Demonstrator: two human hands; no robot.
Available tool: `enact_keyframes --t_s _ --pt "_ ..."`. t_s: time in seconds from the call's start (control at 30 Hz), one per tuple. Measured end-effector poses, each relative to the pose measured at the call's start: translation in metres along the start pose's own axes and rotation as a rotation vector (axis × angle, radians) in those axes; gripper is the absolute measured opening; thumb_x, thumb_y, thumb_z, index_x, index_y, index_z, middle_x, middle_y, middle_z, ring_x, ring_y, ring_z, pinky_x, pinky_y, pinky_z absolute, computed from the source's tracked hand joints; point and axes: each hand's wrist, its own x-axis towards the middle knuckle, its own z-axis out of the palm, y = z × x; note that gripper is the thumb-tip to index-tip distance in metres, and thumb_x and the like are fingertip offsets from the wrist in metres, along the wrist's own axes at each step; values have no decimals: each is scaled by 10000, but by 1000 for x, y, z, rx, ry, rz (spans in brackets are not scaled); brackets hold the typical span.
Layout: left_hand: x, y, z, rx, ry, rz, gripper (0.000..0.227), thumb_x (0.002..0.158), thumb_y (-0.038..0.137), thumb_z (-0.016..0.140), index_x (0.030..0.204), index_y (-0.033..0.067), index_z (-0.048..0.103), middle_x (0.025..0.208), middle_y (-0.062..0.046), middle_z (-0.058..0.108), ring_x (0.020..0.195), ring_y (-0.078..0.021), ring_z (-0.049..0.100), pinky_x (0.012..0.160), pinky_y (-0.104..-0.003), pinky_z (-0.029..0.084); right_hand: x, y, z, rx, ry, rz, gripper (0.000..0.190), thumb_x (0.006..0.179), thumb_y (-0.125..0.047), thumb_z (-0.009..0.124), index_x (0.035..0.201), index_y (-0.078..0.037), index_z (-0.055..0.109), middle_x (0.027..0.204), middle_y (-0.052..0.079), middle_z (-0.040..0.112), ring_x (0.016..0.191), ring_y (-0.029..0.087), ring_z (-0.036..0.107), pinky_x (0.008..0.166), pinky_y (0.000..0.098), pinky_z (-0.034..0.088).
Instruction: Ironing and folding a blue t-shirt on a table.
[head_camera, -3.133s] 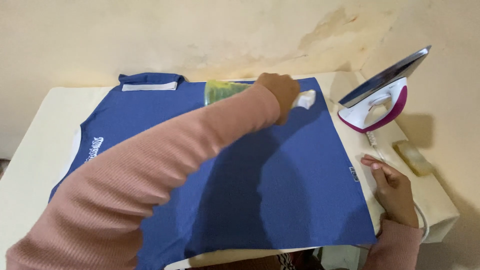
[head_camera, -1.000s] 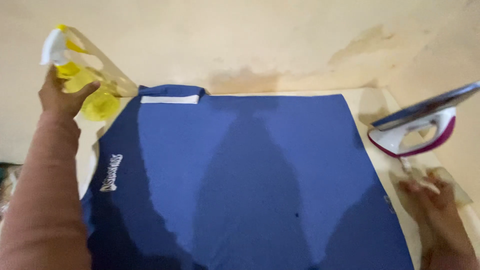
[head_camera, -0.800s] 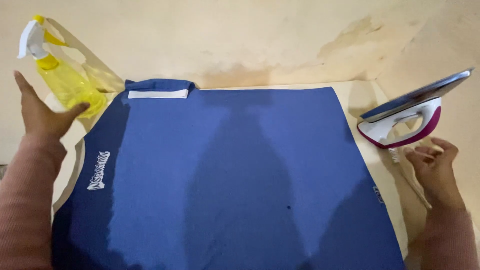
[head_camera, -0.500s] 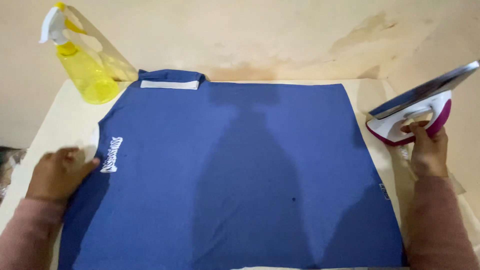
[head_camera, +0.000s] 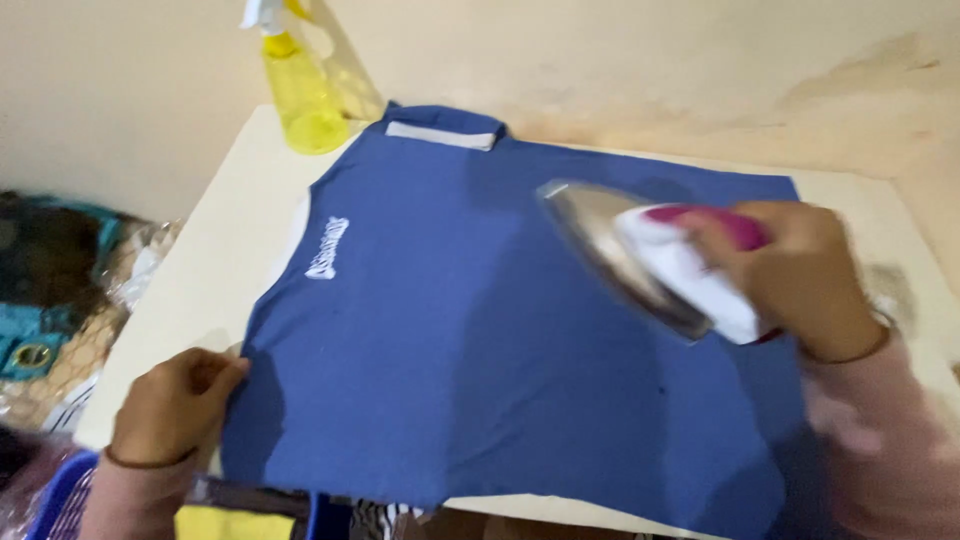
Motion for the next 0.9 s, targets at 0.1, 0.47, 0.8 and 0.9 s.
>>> enact_keyframes --t_s 0.1,0.47,0.8,0.9 --pt "-6 -9 8 -82 56 119 345 877 363 753 1034 57 785 865 -141 797 781 -261 787 729 -368 598 -4 -86 26 -199 -254 -349 519 816 -580 737 776 -66 794 554 94 696 424 221 656 444 371 515" --pt "4 25 7 -8 133 76 313 901 380 737 977 78 776 850 -114 780 790 -304 745 712 -424 568 -25 -217 147 -234 -478 -674 712 827 -741 631 717 -55 787 576 169 684 497 291 690 510 419 555" --pt "-48 22 -18 -45 154 -17 397 948 438 720 923 44 757 765 -139 750 678 -310 745 661 -412 579 -12 -242 208 -220 -333 -597 758 814 -759 639 667 -25 756 582 173 681 518 316 690 493 441 553" --pt "-65 29 -26 22 -48 -91 485 804 467 838 1020 52 710 680 -147 746 630 -298 747 618 -408 573 -11 -240 211 -178 -268 -633 730 806 -738 649 667 -32 770 610 186 686 534 328 694 506 439 559"
